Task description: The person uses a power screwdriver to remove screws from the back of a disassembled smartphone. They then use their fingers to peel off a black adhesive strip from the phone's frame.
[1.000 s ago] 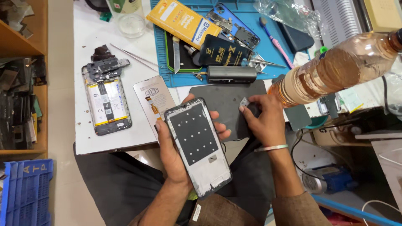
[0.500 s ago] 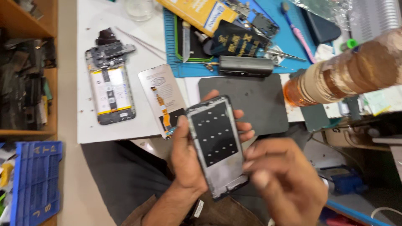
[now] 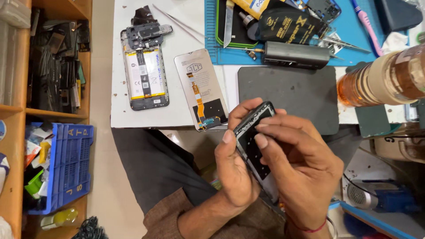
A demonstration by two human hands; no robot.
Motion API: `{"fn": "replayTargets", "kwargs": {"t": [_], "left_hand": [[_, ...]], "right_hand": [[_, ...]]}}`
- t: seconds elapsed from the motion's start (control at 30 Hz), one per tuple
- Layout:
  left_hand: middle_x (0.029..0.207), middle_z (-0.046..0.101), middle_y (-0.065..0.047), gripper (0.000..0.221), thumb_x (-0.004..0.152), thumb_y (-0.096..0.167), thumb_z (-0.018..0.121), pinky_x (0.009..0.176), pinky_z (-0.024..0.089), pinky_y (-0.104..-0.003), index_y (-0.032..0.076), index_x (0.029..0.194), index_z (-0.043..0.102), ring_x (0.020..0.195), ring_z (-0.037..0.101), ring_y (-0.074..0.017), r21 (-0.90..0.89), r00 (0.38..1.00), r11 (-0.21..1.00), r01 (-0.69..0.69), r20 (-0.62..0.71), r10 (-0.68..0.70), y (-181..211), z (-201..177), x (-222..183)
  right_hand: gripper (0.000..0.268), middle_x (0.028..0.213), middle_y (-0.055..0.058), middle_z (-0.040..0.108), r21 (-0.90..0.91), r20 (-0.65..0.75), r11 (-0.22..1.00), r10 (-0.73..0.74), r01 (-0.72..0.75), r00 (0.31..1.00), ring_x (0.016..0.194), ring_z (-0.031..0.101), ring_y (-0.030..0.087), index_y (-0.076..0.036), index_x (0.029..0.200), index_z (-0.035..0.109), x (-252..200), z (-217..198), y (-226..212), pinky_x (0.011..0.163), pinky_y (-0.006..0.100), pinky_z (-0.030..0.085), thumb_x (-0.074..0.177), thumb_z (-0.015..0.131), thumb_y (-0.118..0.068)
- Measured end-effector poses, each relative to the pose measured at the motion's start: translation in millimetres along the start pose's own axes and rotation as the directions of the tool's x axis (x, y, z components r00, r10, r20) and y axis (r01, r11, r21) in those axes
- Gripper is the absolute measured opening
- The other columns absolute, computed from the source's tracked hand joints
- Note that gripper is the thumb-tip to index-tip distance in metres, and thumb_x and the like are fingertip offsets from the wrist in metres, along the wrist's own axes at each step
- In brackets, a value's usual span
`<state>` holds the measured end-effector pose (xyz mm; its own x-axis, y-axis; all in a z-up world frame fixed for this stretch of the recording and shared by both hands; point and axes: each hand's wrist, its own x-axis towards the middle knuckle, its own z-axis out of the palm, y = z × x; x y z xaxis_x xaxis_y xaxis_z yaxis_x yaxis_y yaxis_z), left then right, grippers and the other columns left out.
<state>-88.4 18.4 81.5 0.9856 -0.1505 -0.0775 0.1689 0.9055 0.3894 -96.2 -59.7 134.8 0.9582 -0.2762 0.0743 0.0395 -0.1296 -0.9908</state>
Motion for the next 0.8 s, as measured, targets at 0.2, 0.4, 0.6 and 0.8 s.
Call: {"fn": "replayTargets", "kwargs": {"t": [0.2, 0.4, 0.6, 0.8], "left_hand": [[0.140, 0.053, -0.022, 0.082, 0.106, 0.054, 0.034, 0.119, 0.043, -0.041, -0.005, 0.163, 0.034, 0.132, 0.053, -0.0273, 0.021, 0.999, 1.000, -0.009, 0.033, 0.008, 9.4, 8.7, -4.1], [0.138, 0.050, -0.020, 0.082, 0.104, 0.054, 0.036, 0.123, 0.041, -0.044, -0.003, 0.164, 0.033, 0.131, 0.051, -0.0278, 0.093, 0.998, 0.996, -0.002, 0.059, -0.003, 13.7, 11.8, -8.5], [0.138, 0.049, -0.020, 0.083, 0.104, 0.055, 0.036, 0.124, 0.040, -0.045, -0.002, 0.164, 0.031, 0.132, 0.050, -0.0290, 0.071, 0.998, 0.997, 0.023, 0.052, -0.026, 16.0, 13.4, -11.1], [0.138, 0.049, -0.019, 0.084, 0.104, 0.056, 0.036, 0.121, 0.040, -0.043, -0.001, 0.165, 0.031, 0.129, 0.049, -0.0273, 0.084, 0.997, 0.996, 0.025, 0.068, -0.030, 17.6, 14.6, -13.7]], "right_hand": [[0.017, 0.109, 0.011, 0.071, -0.023, -0.027, 0.996, -0.084, 0.083, 0.996, 0.096, 0.067, 0.010, 0.006, 0.105, 0.071, -2.3, 12.9, -1.3, 0.081, 0.022, 0.056, 0.089, 0.074, 0.012], [0.016, 0.099, 0.013, 0.071, -0.166, -0.069, 0.986, -0.043, 0.031, 0.997, 0.089, 0.064, 0.013, 0.006, 0.102, 0.075, -5.1, 14.2, -9.5, 0.087, 0.029, 0.051, 0.087, 0.075, 0.010], [0.013, 0.100, 0.012, 0.073, -0.123, 0.015, 0.978, -0.167, 0.167, 0.986, 0.093, 0.069, 0.013, 0.007, 0.102, 0.071, -4.9, 8.1, -0.6, 0.116, 0.039, 0.054, 0.090, 0.076, 0.010], [0.011, 0.094, 0.011, 0.073, -0.135, -0.015, 0.959, -0.254, 0.250, 0.967, 0.088, 0.069, 0.012, 0.006, 0.095, 0.068, -7.6, 13.0, 3.0, 0.108, 0.035, 0.056, 0.093, 0.079, 0.008]]}}
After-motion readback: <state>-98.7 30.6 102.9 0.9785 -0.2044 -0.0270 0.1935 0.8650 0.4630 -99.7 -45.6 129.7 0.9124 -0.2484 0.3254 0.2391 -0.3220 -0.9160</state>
